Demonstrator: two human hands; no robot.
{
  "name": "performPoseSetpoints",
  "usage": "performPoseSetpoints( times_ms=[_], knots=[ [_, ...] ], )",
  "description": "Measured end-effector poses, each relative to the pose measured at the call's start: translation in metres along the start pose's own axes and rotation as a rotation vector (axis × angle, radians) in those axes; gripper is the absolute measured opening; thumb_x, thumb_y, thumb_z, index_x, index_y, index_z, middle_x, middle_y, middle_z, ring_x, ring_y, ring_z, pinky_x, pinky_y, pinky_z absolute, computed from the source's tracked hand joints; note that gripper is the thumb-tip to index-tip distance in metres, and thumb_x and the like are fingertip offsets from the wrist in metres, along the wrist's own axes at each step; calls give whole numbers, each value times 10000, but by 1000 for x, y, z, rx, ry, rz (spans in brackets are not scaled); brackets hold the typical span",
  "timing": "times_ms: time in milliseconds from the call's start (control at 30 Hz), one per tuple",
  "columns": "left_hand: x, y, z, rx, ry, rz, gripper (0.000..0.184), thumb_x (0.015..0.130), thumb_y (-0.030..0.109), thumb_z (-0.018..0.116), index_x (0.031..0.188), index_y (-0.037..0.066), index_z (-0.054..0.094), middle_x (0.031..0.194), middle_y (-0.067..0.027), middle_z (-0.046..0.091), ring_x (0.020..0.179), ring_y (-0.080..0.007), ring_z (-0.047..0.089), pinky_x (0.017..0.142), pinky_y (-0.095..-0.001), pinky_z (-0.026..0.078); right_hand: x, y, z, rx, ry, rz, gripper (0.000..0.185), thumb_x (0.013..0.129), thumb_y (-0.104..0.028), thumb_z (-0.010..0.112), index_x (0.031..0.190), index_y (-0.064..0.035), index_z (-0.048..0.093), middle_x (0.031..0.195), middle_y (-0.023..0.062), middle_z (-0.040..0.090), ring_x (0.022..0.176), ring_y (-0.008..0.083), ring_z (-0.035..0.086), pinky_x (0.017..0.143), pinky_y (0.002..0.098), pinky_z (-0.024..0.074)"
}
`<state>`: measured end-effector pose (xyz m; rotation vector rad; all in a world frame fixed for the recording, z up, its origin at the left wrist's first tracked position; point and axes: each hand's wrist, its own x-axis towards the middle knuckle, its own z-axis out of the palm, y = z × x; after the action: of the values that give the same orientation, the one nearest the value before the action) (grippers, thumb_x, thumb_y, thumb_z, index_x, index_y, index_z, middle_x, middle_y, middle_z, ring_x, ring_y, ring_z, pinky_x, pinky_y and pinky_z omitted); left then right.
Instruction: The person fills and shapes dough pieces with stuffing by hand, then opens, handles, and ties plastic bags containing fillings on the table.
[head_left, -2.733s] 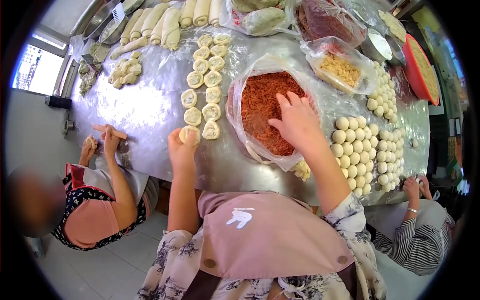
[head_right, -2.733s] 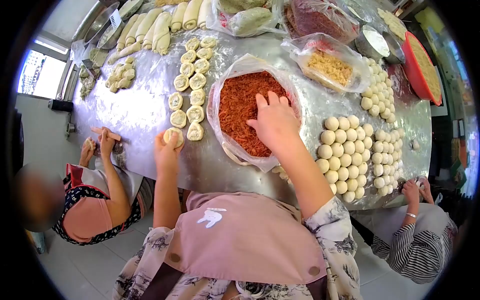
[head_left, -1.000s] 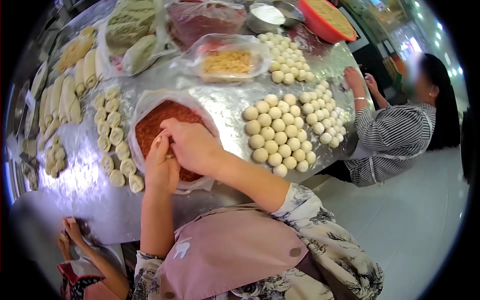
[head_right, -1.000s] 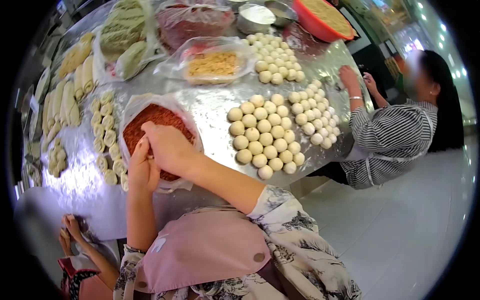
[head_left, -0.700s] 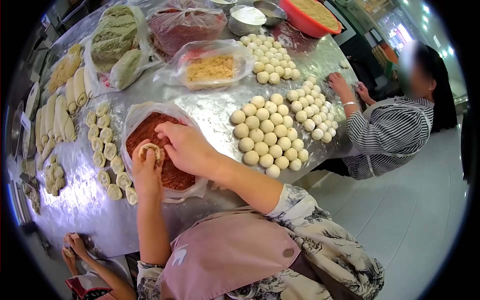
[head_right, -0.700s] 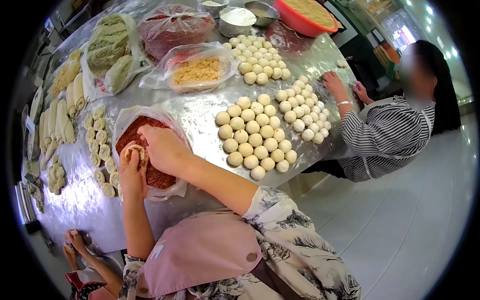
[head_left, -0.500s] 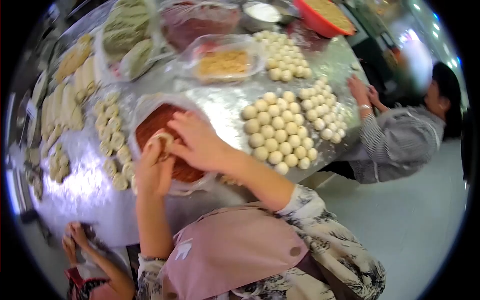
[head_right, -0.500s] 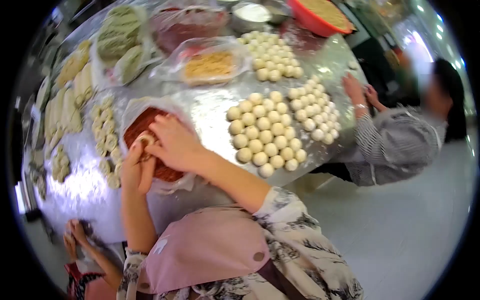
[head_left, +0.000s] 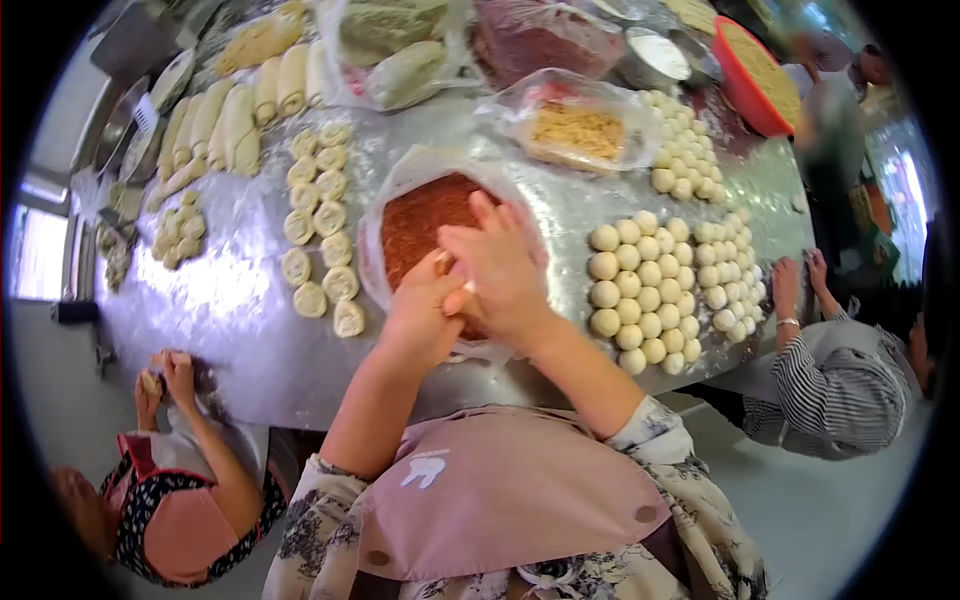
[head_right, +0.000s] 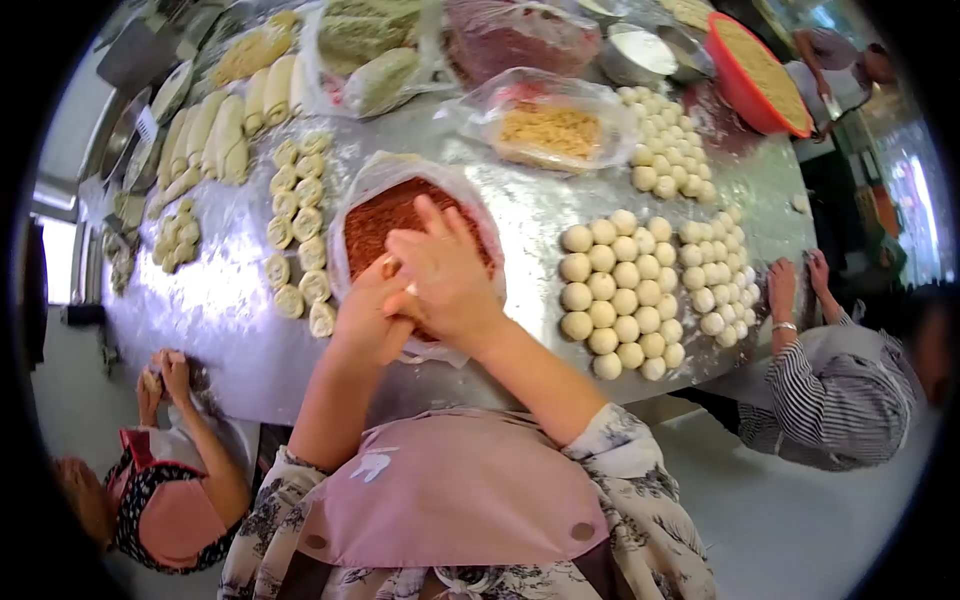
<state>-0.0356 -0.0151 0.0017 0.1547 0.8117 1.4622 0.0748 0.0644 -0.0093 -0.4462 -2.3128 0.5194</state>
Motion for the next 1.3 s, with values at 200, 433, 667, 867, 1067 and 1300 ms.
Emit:
performPoseSetpoints(
  times_ms=[200, 433, 667, 867, 1067, 1300],
  knots=[
    [-2, -3, 11, -44, -72, 72, 349, 993, 147, 348, 1311, 18, 409, 1304, -124, 493, 1219, -237, 490, 1028, -368, 411, 5, -1, 5, 188, 124, 98, 373, 956, -371, 474, 1011, -29, 613, 1092, 143, 621, 1315, 419, 384, 1082, 543, 247],
    [-4, -3, 31, -494, -100, -89, 472, 976, 381, 405, 1301, 41, 444, 1319, -135, 490, 1248, -281, 443, 1029, -417, 365, 4, -11, 8, 473, 295, 565, 306, 1015, -220, 376, 997, -46, 627, 1053, 125, 662, 1264, 369, 474, 1075, 415, 322],
    [-2, -13, 6, -331, -135, 3, 461, 1043, 334, 255, 1369, 26, 359, 1395, -143, 430, 1298, -283, 411, 1103, -434, 311, -1, -10, 11, 269, 153, 390, 389, 989, -348, 423, 1165, -28, 558, 1166, 182, 610, 1306, 462, 368, 1098, 529, 216],
    [-5, -8, 7, -259, -159, 74, 442, 1039, 334, 293, 1342, 32, 403, 1370, -143, 462, 1286, -281, 432, 1094, -432, 335, 1, -5, 1, 238, 44, 300, 463, 984, -409, 396, 1163, -11, 549, 1248, 171, 546, 1328, 450, 322, 1097, 563, 178],
    [0, -17, -8, -57, -18, 126, 368, 1031, 230, 345, 1331, 26, 404, 1337, -121, 482, 1233, -235, 485, 1040, -369, 412, 0, -16, 13, 147, 259, 101, 185, 884, -139, 601, 1035, -31, 598, 1040, 123, 638, 1229, 389, 493, 1045, 528, 333],
    [-3, -9, 27, 109, -24, 326, 408, 1022, 234, 379, 1364, 11, 371, 1323, -126, 492, 1186, -223, 519, 1013, -337, 427, 16, -13, 7, 570, 253, 562, 227, 969, -188, 499, 1024, 10, 596, 1007, 139, 643, 1044, 326, 619, 956, 394, 456]
  ],
)
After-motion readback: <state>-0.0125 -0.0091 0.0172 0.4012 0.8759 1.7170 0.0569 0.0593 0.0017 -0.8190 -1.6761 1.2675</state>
